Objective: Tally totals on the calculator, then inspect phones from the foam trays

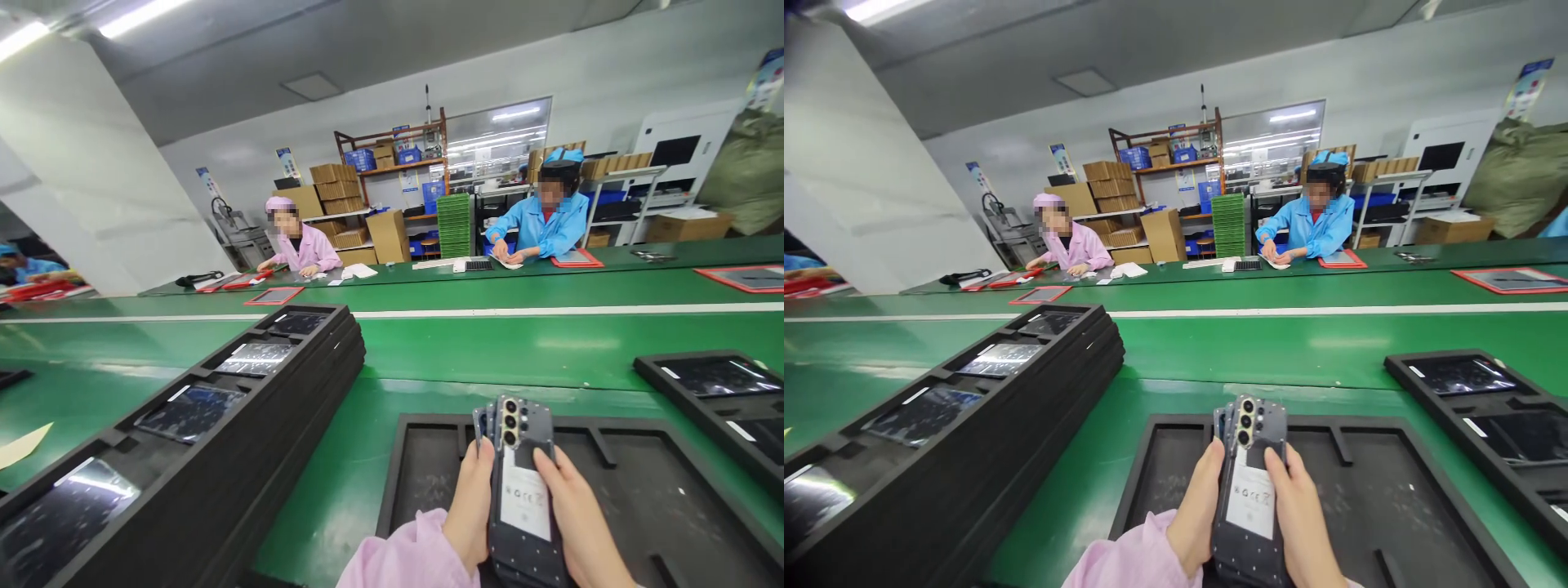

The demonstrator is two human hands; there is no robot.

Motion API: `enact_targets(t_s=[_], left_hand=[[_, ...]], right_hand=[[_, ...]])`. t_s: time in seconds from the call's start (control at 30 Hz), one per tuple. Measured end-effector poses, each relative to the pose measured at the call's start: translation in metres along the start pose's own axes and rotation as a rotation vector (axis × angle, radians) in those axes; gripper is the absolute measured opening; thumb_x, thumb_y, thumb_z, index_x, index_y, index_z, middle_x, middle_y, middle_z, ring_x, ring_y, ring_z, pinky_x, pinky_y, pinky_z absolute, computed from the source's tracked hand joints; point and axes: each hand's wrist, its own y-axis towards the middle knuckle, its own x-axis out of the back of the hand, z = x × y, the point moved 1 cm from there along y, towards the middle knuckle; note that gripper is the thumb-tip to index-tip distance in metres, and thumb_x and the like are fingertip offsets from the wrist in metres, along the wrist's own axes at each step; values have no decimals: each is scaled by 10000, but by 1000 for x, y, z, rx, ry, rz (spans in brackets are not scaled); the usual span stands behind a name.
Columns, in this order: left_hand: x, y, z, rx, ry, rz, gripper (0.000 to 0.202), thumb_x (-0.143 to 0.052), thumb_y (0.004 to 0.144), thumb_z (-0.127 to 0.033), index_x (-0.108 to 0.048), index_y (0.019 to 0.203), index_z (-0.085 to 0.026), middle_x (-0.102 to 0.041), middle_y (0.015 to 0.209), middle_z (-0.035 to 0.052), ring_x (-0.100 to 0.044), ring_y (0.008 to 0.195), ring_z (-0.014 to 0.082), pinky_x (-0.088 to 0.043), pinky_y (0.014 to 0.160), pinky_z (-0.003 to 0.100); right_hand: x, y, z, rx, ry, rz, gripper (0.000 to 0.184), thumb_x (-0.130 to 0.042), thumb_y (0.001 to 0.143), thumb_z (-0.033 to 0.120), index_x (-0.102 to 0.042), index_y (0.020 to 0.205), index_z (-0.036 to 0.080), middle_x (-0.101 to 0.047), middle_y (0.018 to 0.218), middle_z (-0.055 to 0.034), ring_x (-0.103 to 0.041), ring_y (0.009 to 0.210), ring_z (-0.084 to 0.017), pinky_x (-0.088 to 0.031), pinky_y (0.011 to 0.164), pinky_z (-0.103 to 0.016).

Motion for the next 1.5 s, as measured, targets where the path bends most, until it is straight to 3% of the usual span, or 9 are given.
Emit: enact_targets(t_s=[0.17,0.27,0.4,0.53,0.67,0.9,1.13,1.33,1.5], left_hand=[[0,-13,-8,-203,171,89,732,-764,579,-576,-527,1124,-150,-649,1108,145,-595,1059,296,-429,950,394],[2,-19,-13,-401,304,155,1018,-780,480,-640,-409,1291,-146,-545,1259,173,-526,1162,317,-385,1019,391],[6,-24,-5,-456,279,203,1301,-724,393,-731,-162,1424,-171,-370,1357,205,-541,1131,337,-427,989,418],[13,-26,10,-412,269,114,1215,-733,364,-737,-327,1352,-160,-479,1225,179,-561,1051,338,-467,931,412],[23,-31,18,-425,392,57,1013,-740,346,-738,-508,1157,-177,-578,999,116,-565,906,290,-482,873,397],[25,-42,21,-759,438,164,758,-676,541,-711,-518,1116,-242,-500,957,78,-514,910,252,-459,856,386],[27,-42,25,-817,438,206,770,-680,563,-686,-480,1196,-297,-499,1007,69,-519,927,251,-453,876,399],[34,-46,27,-833,556,147,858,-688,514,-714,-482,1206,-250,-521,1042,95,-525,1001,288,-444,918,425],[26,-46,22,-669,559,2,857,-607,547,-772,-479,1188,-218,-595,1080,104,-587,982,272,-472,897,365]], right_hand=[[-12,-5,-8,286,-167,37,749,-526,802,603,-328,1387,179,-447,1384,-129,-409,1275,-283,-400,1025,-429],[-2,-13,-8,446,-155,109,748,-556,830,475,-215,1433,194,-457,1369,-134,-429,1262,-270,-415,1010,-415],[4,-26,-15,362,-126,206,793,-613,740,302,-219,1426,243,-483,1338,-103,-517,1178,-264,-482,930,-389],[4,-30,-19,336,-167,252,607,-661,665,269,-451,1233,232,-590,1171,-88,-604,1023,-267,-542,803,-343],[3,-34,-16,460,-150,184,473,-736,679,327,-508,1082,231,-595,1070,-83,-629,911,-248,-554,732,-301],[6,-41,-10,743,-134,275,399,-713,783,414,-480,1075,274,-569,992,-59,-627,904,-218,-546,751,-289],[6,-44,-10,787,-184,275,337,-644,834,401,-455,1083,275,-559,982,-66,-620,902,-218,-542,743,-298],[15,-42,-17,776,-238,328,369,-653,800,312,-458,1109,260,-565,1076,-101,-610,976,-237,-541,776,-313],[22,-27,-24,500,-527,348,352,-589,749,323,-547,1077,205,-640,1068,-112,-623,980,-275,-523,843,-402]])
